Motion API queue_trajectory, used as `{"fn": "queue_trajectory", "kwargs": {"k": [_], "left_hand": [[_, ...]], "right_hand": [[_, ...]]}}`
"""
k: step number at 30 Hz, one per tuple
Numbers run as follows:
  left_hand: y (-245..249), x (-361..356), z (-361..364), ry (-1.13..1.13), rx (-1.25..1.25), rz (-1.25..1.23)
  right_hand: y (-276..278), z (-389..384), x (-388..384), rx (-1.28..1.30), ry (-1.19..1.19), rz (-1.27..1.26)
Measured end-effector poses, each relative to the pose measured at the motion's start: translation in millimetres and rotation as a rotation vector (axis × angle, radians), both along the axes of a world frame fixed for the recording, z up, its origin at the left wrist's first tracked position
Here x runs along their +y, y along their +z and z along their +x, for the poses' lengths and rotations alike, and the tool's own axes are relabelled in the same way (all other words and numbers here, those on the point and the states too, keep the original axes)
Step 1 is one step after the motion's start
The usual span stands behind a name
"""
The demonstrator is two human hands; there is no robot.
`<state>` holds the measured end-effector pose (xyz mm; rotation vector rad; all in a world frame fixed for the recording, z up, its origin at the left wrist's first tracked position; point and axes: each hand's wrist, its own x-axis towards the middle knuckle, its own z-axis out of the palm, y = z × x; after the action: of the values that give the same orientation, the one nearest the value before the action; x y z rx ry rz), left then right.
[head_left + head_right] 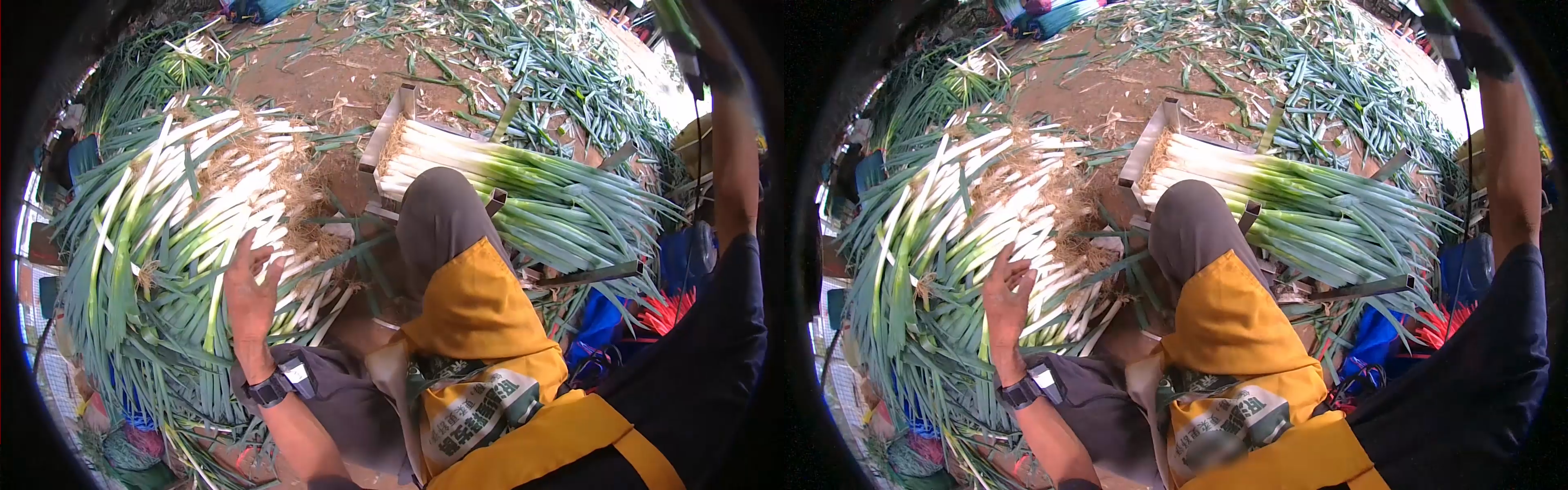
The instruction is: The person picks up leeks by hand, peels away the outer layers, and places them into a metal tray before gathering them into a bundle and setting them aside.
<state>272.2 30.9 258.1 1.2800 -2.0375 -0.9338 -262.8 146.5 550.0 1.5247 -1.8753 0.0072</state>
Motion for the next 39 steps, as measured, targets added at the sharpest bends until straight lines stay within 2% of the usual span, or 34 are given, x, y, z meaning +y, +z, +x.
{"fn": "queue_trajectory", "kwargs": {"k": [4, 7, 9, 10, 11, 12, 14, 15, 17, 20, 21, 23, 26, 28, 29, 31, 32, 34, 36, 37, 39], "left_hand": [[-7.1, 5.0, -14.3, -0.051, -0.042, 0.025], [-13.5, 8.3, -20.2, -0.096, -0.043, 0.082], [-17.1, 9.8, -26.9, -0.134, -0.04, 0.169], [-21.2, 9.9, -29.8, -0.15, -0.045, 0.191], [-28.1, 9.9, -31.9, -0.169, -0.051, 0.214], [-34.2, 9.9, -34.1, -0.189, -0.06, 0.238], [-42.4, 12.3, -43.2, -0.192, -0.062, 0.311], [-45.3, 13.5, -49.1, -0.2, -0.07, 0.333], [-56.9, 13.4, -60.1, -0.231, -0.094, 0.328], [-70.2, 11.2, -84.5, -0.277, -0.187, 0.359], [-75.6, 10.7, -95.6, -0.305, -0.228, 0.323], [-85.6, 7.5, -124.4, -0.368, -0.307, 0.251], [-107.3, -5.9, -178.0, -0.452, -0.233, 0.224], [-134.4, -23.6, -213.4, -0.52, -0.079, 0.095], [-145.0, -30.8, -231.6, -0.55, 0.001, 0.031], [-154.5, -37.8, -270.7, -0.463, -0.06, -0.086], [-157.2, -45.0, -289.1, -0.489, -0.101, -0.185], [-165.0, -59.1, -315.7, -0.534, -0.185, -0.386], [-177.8, -66.3, -325.2, -0.578, -0.312, -0.447], [-187.2, -67.5, -327.4, -0.599, -0.374, -0.474], [-210.3, -69.4, -314.1, -0.622, -0.344, -0.424]], "right_hand": [[-73.8, -17.3, -0.4, 0.147, -0.062, 0.322], [-184.2, -7.0, 3.9, 0.112, -0.123, 0.701], [-279.1, -19.2, 16.5, 0.118, 0.017, 0.757], [-318.0, -18.6, 14.6, -0.083, 0.018, 0.779], [-330.7, 3.0, 10.3, -0.152, -0.077, 0.857], [-378.6, -15.6, 17.0, -0.202, 0.147, 0.719], [-425.7, -7.8, 8.4, -0.48, 0.08, 0.637], [-437.6, -1.9, 3.0, -0.475, 0.039, 0.659], [-456.9, 3.9, -11.8, -0.451, -0.022, 0.704], [-434.8, 21.5, -24.7, -0.536, 0.02, 0.664], [-436.2, 20.9, -31.8, -0.572, -0.024, 0.699], [-436.4, 21.0, -35.6, -0.65, 0.058, 0.654], [-452.6, 5.3, -35.5, -0.753, 0.145, 0.644], [-465.6, -6.9, -30.5, -0.824, 0.245, 0.602], [-460.6, -6.6, -29.4, -0.9, 0.329, 0.509], [-441.0, -1.6, -32.8, -1.145, 0.305, 0.477], [-434.7, 2.3, -37.0, -1.264, 0.298, 0.457], [-439.5, 13.8, -32.3, -1.217, 0.27, 0.435], [-444.8, 25.2, -23.2, -1.174, 0.299, 0.448], [-447.1, 29.6, -19.9, -1.106, 0.348, 0.352], [-450.3, 27.3, -21.2, -1.193, 0.286, 0.367]]}}
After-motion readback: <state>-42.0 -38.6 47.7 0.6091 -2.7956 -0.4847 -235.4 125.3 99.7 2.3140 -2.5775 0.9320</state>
